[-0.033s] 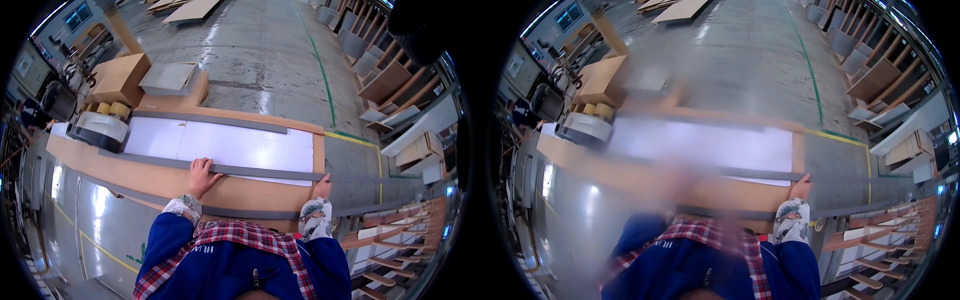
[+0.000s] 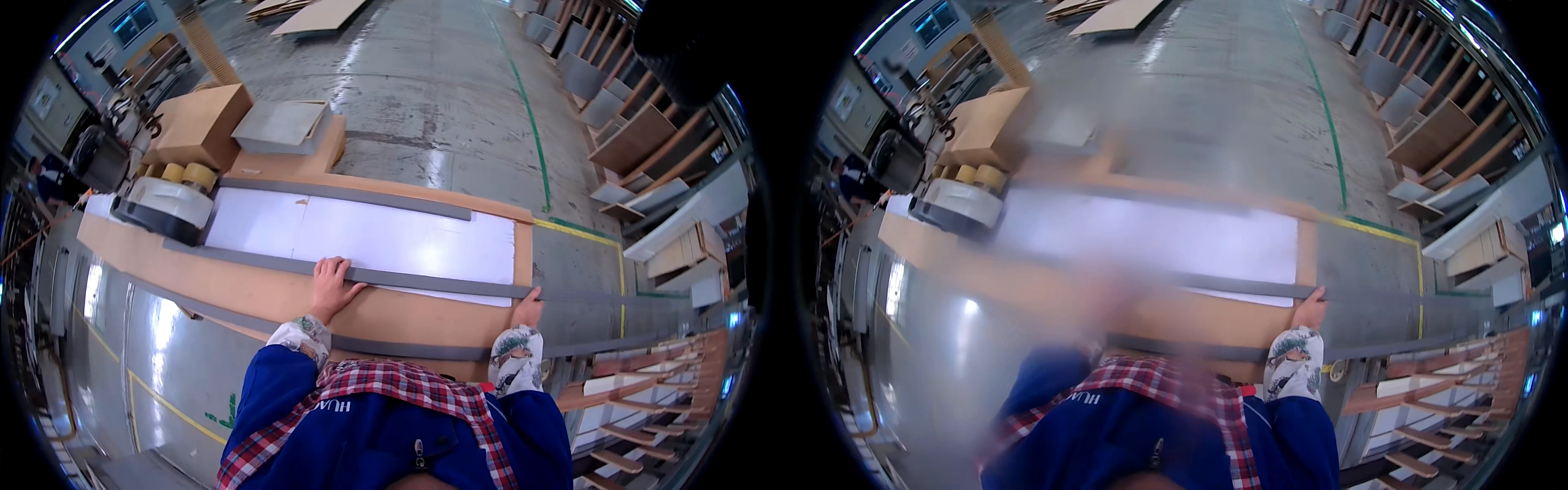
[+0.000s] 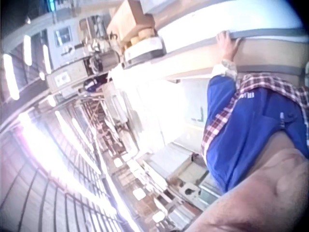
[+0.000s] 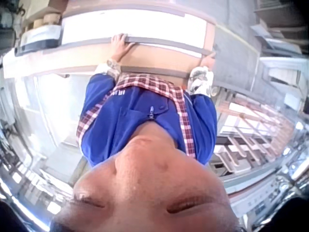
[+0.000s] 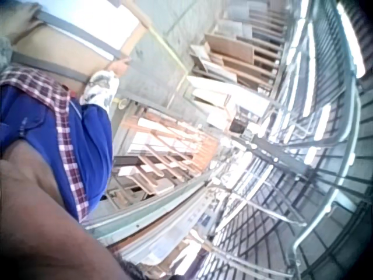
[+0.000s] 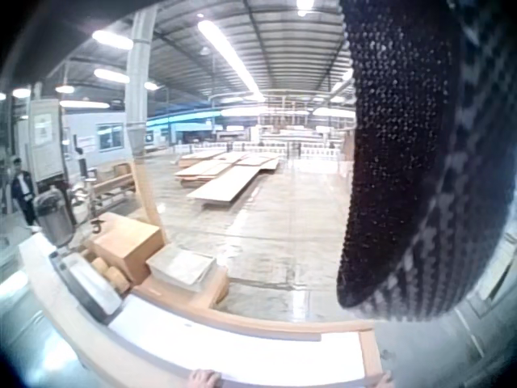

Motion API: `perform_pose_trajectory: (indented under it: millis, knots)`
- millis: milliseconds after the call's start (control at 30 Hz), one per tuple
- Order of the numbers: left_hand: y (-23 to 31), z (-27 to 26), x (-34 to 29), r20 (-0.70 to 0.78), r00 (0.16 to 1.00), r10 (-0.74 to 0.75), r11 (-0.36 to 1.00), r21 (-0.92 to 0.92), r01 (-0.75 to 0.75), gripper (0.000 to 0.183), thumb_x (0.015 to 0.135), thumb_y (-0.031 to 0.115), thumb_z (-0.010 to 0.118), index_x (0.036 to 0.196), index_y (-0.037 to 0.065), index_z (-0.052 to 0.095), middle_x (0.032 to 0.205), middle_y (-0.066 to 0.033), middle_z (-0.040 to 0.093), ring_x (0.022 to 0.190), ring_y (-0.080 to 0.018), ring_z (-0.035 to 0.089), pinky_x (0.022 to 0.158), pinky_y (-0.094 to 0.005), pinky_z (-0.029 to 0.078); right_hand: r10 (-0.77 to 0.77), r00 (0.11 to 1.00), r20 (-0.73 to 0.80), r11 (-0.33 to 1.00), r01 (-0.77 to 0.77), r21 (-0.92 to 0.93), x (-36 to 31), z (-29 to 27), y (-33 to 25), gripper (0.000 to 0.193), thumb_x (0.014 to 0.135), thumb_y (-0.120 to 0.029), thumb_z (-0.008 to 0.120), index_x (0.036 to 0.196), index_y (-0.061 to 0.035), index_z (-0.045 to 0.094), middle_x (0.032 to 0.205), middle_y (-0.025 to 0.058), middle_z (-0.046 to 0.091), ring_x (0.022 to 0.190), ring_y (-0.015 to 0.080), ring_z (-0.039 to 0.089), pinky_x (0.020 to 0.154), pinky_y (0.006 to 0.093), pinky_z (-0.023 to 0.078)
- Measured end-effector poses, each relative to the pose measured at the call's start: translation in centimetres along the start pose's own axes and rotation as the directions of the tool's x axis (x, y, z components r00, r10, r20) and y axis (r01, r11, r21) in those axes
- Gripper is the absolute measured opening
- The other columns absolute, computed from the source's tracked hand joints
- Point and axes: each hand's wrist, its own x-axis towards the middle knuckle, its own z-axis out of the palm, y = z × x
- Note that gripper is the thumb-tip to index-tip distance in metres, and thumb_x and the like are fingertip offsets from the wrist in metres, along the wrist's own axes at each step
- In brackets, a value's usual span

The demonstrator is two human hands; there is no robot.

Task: The person aligns long dark trim pieces along the edges of a white panel on a workbench. They repeatedly pick up trim pieces from a nearby rack and place them on the panel, adjusting their positions by hand.

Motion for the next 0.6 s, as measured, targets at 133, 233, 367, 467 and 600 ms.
perform_pose_trajectory:
  millis: [133, 233, 367, 467, 600]
  knots:
    - [-1.0, 0.9, -0.5, 0.018, 1.000, 0.000, 0.999, 0.039, -0.001, 0.058, 0.070, 0.043, 0.070, 0.108, 0.004, 0.053, 0.107, -0.0122, 0.050, 0.104, -0.0297, 0.047, 0.098, -0.0453, 0.031, 0.043, 0.999, -0.026, 0.994, -0.045, -0.095, 0.0, 0.1, -0.1, 0.061, 0.090, -0.052, 0.034, 0.108, 0.0023, 0.056, 0.102, 0.0255, 0.060, 0.098, 0.0426, 0.054, 0.085, 0.0465, 0.042]
    - [-1.4, 1.6, -0.5, 0.096, 0.987, -0.132, 0.990, 0.066, 0.126, 0.059, 0.070, 0.044, 0.069, 0.110, 0.003, 0.052, 0.111, -0.0135, 0.049, 0.108, -0.0304, 0.046, 0.099, -0.0456, 0.030, 0.057, 0.997, -0.044, 0.991, -0.062, -0.121, 0.2, 0.5, 0.3, 0.060, 0.090, -0.052, 0.035, 0.107, 0.0017, 0.057, 0.101, 0.0257, 0.060, 0.097, 0.0429, 0.054, 0.085, 0.0463, 0.042]
    - [-1.2, 1.3, -1.1, 0.076, 0.990, -0.116, 0.993, 0.023, 0.115, 0.063, 0.073, 0.047, 0.065, 0.113, 0.002, 0.051, 0.118, -0.0148, 0.048, 0.114, -0.0308, 0.044, 0.103, -0.0453, 0.028, -0.005, 0.997, -0.076, 0.993, -0.004, -0.116, 1.0, 1.1, 1.2, 0.063, 0.090, -0.053, 0.036, 0.102, 0.0044, 0.058, 0.099, 0.0277, 0.060, 0.094, 0.0428, 0.055, 0.083, 0.0462, 0.043]
    - [-1.3, 0.8, -0.9, -0.035, 0.999, -0.016, 1.000, -0.008, 0.016, 0.064, 0.073, 0.048, 0.065, 0.114, 0.002, 0.050, 0.118, -0.0147, 0.048, 0.114, -0.0302, 0.043, 0.104, -0.0450, 0.026, -0.027, 0.996, -0.082, 0.992, 0.017, -0.124, 1.3, 1.4, 1.7, 0.065, 0.090, -0.054, 0.035, 0.101, 0.0058, 0.059, 0.097, 0.0284, 0.060, 0.093, 0.0426, 0.056, 0.083, 0.0460, 0.043]
    - [-1.4, 0.3, -0.5, 0.002, 1.000, -0.027, 1.000, 0.004, 0.027, 0.067, 0.074, 0.051, 0.063, 0.117, 0.001, 0.049, 0.123, -0.0150, 0.047, 0.119, -0.0297, 0.041, 0.106, -0.0446, 0.024, -0.032, 0.996, -0.080, 0.990, 0.020, -0.139, 1.2, 1.3, 1.8, 0.066, 0.090, -0.055, 0.035, 0.100, 0.0059, 0.059, 0.098, 0.0284, 0.059, 0.093, 0.0426, 0.055, 0.082, 0.0458, 0.043]
